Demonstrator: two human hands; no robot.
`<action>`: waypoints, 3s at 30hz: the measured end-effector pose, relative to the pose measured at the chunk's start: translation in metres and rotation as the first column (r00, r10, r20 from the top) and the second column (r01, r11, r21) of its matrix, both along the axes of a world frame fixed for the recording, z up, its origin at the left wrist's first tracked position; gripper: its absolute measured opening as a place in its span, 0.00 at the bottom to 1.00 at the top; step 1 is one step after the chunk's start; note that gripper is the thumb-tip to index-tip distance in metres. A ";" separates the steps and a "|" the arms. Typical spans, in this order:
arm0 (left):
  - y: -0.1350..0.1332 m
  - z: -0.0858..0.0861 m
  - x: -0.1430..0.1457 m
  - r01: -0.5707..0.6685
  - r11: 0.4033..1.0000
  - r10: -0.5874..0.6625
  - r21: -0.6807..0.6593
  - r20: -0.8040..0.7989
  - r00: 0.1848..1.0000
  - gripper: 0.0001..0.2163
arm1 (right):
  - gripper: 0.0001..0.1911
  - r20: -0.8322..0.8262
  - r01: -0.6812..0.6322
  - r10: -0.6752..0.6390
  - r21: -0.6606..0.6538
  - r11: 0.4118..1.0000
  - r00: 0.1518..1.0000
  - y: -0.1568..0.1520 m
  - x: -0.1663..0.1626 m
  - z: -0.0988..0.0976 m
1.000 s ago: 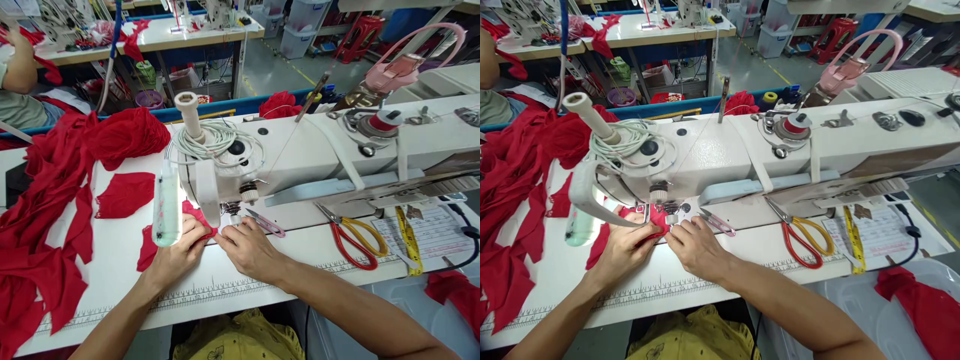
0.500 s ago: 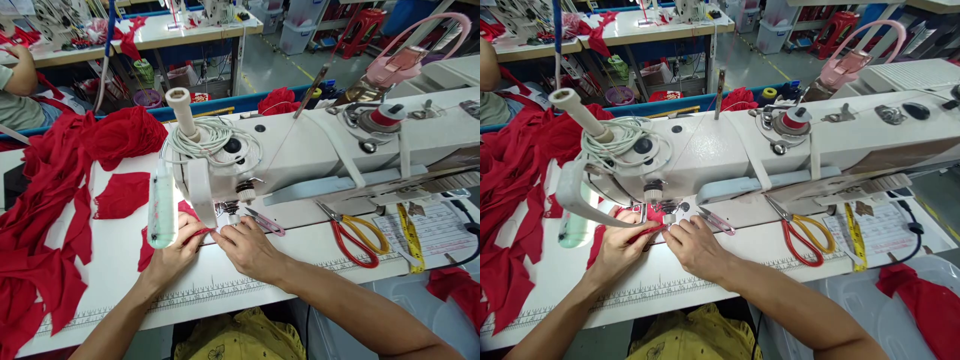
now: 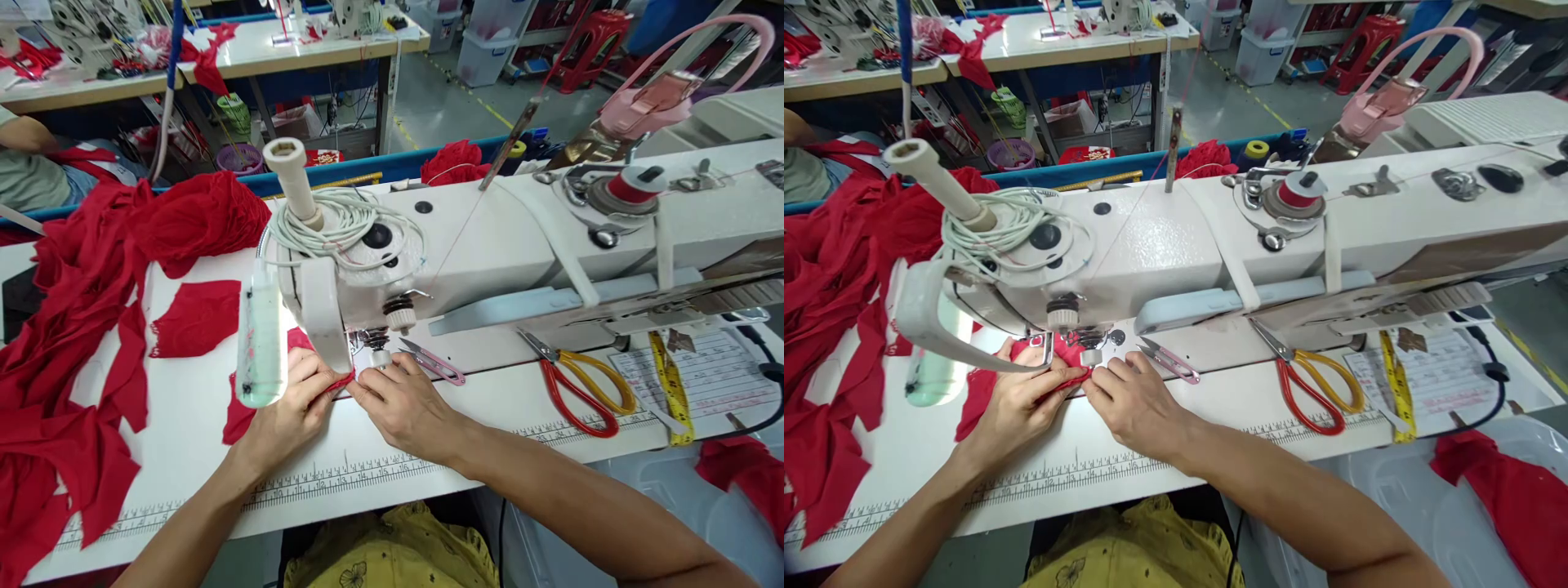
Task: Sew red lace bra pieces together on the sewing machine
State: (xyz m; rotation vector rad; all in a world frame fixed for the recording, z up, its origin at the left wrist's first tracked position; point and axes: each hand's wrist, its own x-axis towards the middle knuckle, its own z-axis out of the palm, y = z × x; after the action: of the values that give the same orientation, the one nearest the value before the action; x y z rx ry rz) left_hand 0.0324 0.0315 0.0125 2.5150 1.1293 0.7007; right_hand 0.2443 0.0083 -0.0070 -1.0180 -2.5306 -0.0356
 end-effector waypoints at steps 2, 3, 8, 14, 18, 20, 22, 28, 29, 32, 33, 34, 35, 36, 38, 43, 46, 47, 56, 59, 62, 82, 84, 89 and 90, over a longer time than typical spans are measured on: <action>0.000 0.002 0.001 0.016 0.999 -0.015 0.032 -0.026 1.000 0.11 | 0.15 -0.001 -0.005 0.005 -0.011 1.000 1.000 0.000 0.001 0.001; 0.000 0.002 0.002 0.023 0.999 -0.021 0.048 -0.046 0.999 0.10 | 0.15 -0.014 -0.005 0.005 -0.016 1.000 1.000 0.000 0.002 0.001; -0.005 0.001 0.005 0.029 0.982 0.009 0.189 -0.198 0.980 0.11 | 0.15 -0.111 0.056 -0.058 -0.024 0.998 0.992 0.004 0.005 0.000; -0.017 0.001 0.004 0.081 0.941 0.015 0.330 -0.281 0.960 0.18 | 0.17 -0.021 0.054 -0.054 -0.022 0.998 0.998 0.004 0.004 0.001; -0.018 0.001 -0.001 0.087 0.953 0.002 0.290 -0.292 0.957 0.19 | 0.14 0.077 -0.010 0.011 -0.022 1.000 0.997 0.010 0.005 0.009; -0.016 0.001 -0.003 0.087 0.955 -0.006 0.283 -0.277 0.961 0.17 | 0.11 0.107 -0.055 0.055 0.001 0.998 0.993 0.015 0.005 0.010; -0.014 -0.002 -0.006 0.086 0.961 -0.012 0.262 -0.269 0.963 0.17 | 0.11 0.084 -0.076 0.073 0.034 0.997 0.994 0.018 0.004 0.008; -0.013 -0.013 -0.012 0.062 0.977 -0.014 0.205 -0.229 0.973 0.20 | 0.14 -0.023 -0.022 0.024 0.063 0.998 0.999 0.016 0.003 -0.003; -0.013 -0.014 -0.013 0.055 0.977 -0.011 0.204 -0.215 0.977 0.20 | 0.15 -0.023 -0.020 0.022 0.060 0.998 1.000 0.016 0.003 -0.003; -0.013 -0.016 -0.014 0.044 0.983 -0.012 0.178 -0.175 0.984 0.20 | 0.16 -0.021 -0.008 0.009 0.059 0.998 1.000 0.015 0.004 -0.002; -0.013 -0.016 -0.014 0.044 0.985 -0.015 0.168 -0.166 0.986 0.20 | 0.17 -0.022 -0.003 0.005 0.062 0.998 1.000 0.015 0.004 -0.002; -0.013 -0.016 -0.015 0.042 0.986 -0.016 0.160 -0.160 0.987 0.20 | 0.17 -0.021 -0.002 0.003 0.066 0.998 1.000 0.015 0.004 -0.001; -0.014 -0.017 -0.015 0.042 0.987 -0.017 0.157 -0.158 0.987 0.20 | 0.17 -0.020 -0.002 0.004 0.071 0.997 1.000 0.015 0.004 -0.001; -0.014 -0.017 -0.015 0.043 0.986 -0.018 0.158 -0.159 0.987 0.20 | 0.17 -0.019 -0.002 0.004 0.077 0.997 1.000 0.015 0.004 -0.001; -0.015 -0.018 -0.015 0.046 0.984 -0.018 0.172 -0.164 0.986 0.19 | 0.17 -0.025 -0.004 0.006 0.082 0.997 1.000 0.016 0.004 -0.001; -0.013 -0.015 -0.013 0.025 0.980 -0.007 0.197 -0.090 0.996 0.15 | 0.14 -0.117 0.011 0.002 0.109 0.994 0.993 0.019 0.006 -0.001; -0.008 -0.008 -0.012 -0.067 0.987 0.062 0.147 0.037 0.997 0.11 | 0.14 -0.158 0.038 -0.017 0.131 0.991 0.987 0.018 0.007 -0.001; -0.006 -0.005 -0.013 -0.107 0.987 0.100 0.124 0.064 0.993 0.10 | 0.15 -0.153 0.030 -0.011 0.126 0.992 0.988 0.017 0.007 0.000; 0.000 0.002 -0.011 -0.036 0.995 0.044 0.097 -0.088 0.995 0.08 | 0.13 -0.009 -0.036 0.037 0.060 0.998 0.999 0.013 0.004 0.001; -0.003 -0.002 -0.008 0.020 0.981 0.022 0.195 -0.209 0.978 0.10 | 0.12 -0.012 -0.042 0.043 0.086 0.995 0.999 0.013 0.004 0.002; -0.006 -0.006 -0.007 0.043 0.960 0.028 0.277 -0.248 0.968 0.12 | 0.11 -0.030 -0.058 0.061 0.104 0.993 0.998 0.012 0.004 0.003; -0.006 -0.009 -0.006 -0.011 0.970 0.036 0.244 -0.102 0.994 0.09 | 0.11 -0.009 -0.047 0.048 0.093 0.995 0.999 0.011 0.004 0.003; -0.006 -0.009 -0.007 -0.017 0.972 0.038 0.235 -0.085 0.996 0.10 | 0.11 -0.012 -0.047 0.048 0.098 0.994 0.999 0.011 0.004 0.003; -0.006 -0.007 -0.006 0.006 0.975 0.025 0.224 -0.134 0.991 0.11 | 0.10 -0.018 -0.041 0.043 0.094 0.995 0.999 0.010 0.004 0.004; -0.006 -0.007 -0.006 0.008 0.973 0.025 0.229 -0.142 0.990 0.11 | 0.10 -0.019 -0.041 0.043 0.094 0.995 0.999 0.010 0.004 0.004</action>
State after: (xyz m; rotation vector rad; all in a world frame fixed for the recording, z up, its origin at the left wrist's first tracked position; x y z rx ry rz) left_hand 0.0266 0.0257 0.0057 2.7951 1.1670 0.6972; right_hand 0.2481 0.0186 -0.0033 -0.9240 -2.5053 -0.1304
